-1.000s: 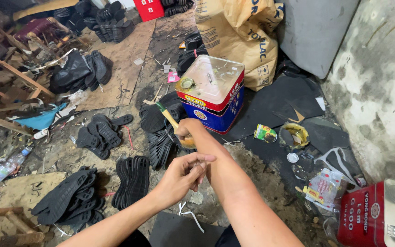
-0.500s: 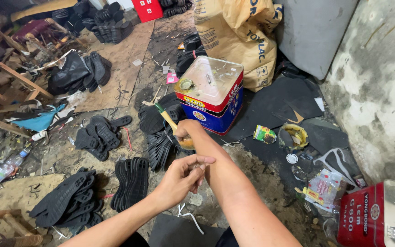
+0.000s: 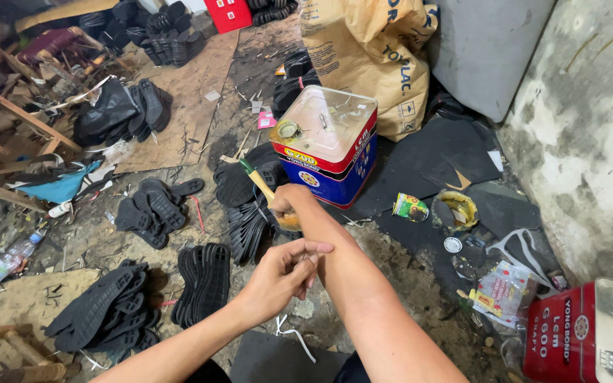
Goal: The person applies glue to black shoe soles using a brush. They pick up each sole, apply the adhesive, and place it back down, repeating the process for multiple soles.
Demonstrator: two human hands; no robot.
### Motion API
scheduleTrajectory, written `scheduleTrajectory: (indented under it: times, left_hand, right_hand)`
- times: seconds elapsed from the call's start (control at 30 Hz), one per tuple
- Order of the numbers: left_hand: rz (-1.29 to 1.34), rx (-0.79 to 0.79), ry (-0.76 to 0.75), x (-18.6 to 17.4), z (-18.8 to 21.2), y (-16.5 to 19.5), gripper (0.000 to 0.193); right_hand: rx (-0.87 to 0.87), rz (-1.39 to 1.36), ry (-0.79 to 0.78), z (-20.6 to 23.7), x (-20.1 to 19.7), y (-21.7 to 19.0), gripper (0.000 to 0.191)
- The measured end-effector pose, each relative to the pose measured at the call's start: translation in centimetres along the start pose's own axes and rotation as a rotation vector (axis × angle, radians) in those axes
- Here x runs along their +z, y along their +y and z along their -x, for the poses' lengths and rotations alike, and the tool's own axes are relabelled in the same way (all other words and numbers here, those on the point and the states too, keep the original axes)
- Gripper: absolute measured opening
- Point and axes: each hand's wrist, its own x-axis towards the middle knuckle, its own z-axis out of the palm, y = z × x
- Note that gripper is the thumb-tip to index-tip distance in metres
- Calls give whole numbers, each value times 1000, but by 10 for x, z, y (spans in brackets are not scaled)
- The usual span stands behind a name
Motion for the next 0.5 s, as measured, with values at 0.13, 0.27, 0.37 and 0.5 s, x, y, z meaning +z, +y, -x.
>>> scheduleTrajectory:
  times: [0.13,0.27,0.37,0.5]
  left_hand:
    - [-7,2,-1,0,1,1,33]
    - [-13,-6,-1,0,2,1,33]
    - [-5,20,-11,1,3,3,34]
    - [-14,32,-20,2,5,5,34]
  right_hand:
    - [-6,-5,18,-1,0,1,47]
    - [-3,-13,13,0,0,3,45]
    - [-5,-14,18,0,0,4,43]
    - [-6,-12,16,-3,0,6,41]
